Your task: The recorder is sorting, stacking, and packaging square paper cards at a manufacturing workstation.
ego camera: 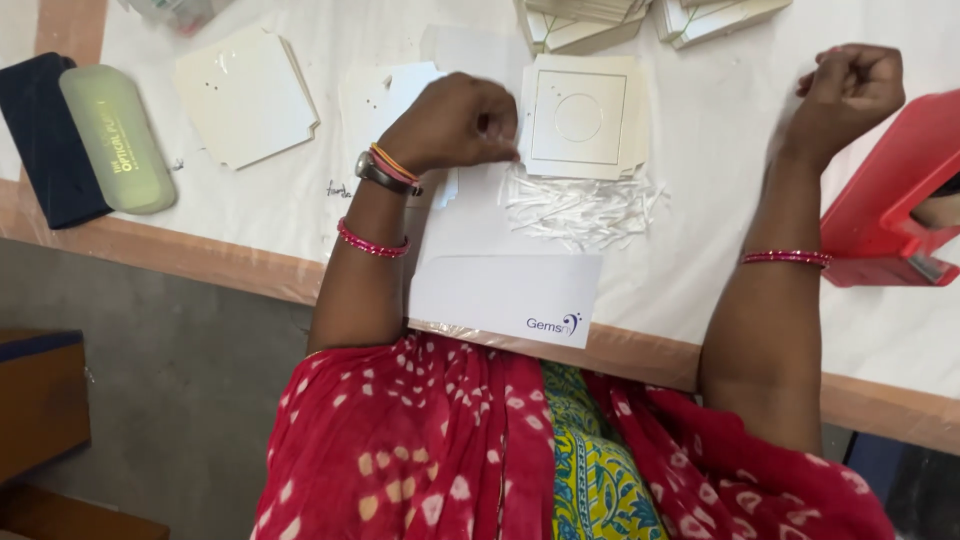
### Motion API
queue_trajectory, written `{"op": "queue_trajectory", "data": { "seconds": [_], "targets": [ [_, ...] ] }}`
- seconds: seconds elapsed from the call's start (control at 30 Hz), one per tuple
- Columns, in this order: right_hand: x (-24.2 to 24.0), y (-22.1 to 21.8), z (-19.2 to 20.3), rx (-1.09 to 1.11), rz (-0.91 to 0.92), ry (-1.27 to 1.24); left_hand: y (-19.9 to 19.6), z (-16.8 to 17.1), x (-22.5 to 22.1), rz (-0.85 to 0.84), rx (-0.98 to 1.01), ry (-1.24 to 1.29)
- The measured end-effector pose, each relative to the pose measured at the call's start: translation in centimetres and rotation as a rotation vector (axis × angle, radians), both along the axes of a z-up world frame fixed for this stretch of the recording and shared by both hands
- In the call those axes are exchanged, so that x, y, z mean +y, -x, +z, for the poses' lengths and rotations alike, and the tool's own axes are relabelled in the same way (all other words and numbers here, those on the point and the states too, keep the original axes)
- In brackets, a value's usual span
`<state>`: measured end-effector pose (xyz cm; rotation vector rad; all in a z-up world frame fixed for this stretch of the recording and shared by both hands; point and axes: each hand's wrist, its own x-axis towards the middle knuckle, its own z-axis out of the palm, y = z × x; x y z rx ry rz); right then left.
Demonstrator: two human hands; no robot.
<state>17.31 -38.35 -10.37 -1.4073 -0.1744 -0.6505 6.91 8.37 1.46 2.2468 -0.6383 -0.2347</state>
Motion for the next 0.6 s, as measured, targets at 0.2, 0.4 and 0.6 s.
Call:
{"op": "queue_trajectory", "data": {
  "seconds": [0.2, 0.4, 0.6],
  "targets": [
    [-0.6, 0.0, -0.2, 0.061, -0.027, 0.041, 1.9, 0.8, -1.6, -0.128, 0.139, -0.081],
    [-1.6, -0.9, -1.3, 0.151, 0.006, -0.032, 1.5, 0.0, -1.7, 0.003, 0.200, -0.207],
    [-1.4, -0.8, -1.1, 0.158, 0.007, 0.014, 1.7, 0.2, -2.1, 0.022, 0.132, -0.262]
  ]
}}
